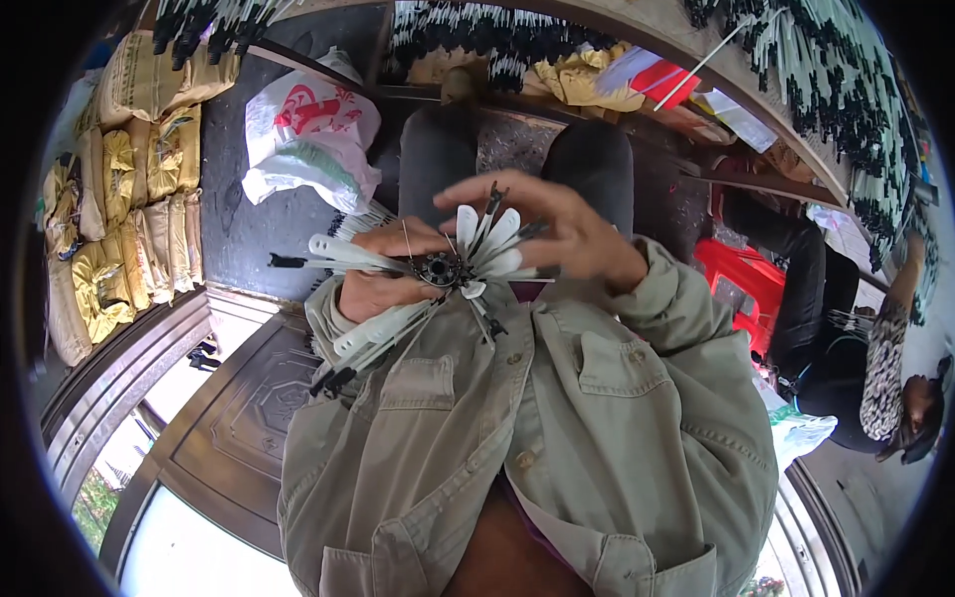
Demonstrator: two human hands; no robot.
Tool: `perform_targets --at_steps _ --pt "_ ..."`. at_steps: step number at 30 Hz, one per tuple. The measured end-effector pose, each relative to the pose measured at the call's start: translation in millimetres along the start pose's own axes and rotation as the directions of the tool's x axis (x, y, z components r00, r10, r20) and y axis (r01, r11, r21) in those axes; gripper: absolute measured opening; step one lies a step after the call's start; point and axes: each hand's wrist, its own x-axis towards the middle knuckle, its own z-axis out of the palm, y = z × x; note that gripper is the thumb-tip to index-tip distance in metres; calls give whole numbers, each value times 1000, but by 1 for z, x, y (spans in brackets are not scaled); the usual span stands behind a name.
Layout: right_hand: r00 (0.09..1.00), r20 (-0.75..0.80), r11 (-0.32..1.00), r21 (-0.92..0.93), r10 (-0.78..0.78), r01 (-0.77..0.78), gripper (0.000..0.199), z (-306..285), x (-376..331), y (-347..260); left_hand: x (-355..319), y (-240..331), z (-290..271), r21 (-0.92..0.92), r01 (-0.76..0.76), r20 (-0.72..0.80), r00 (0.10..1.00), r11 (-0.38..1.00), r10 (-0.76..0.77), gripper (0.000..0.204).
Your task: Assembling bundles of white rods into black hubs and using pliers to secure or trim them on a production floor.
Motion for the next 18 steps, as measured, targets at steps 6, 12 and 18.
perform_targets --at_steps 6,12,18 --pt "986 -134 971 -229 -98 66 53 16 -7 -3 -2 10 19 91 93 -179 981 991 -76 39" --pt "966 -102 953 -165 239 -253 28 16 3 -16 -13 4 42 83 -16 -458 887 996 52 35" --pt "933 -184 938 -104 309 -332 18 24 12 -24 -13 5 50 -74 -19 -575 818 997 -27 29"
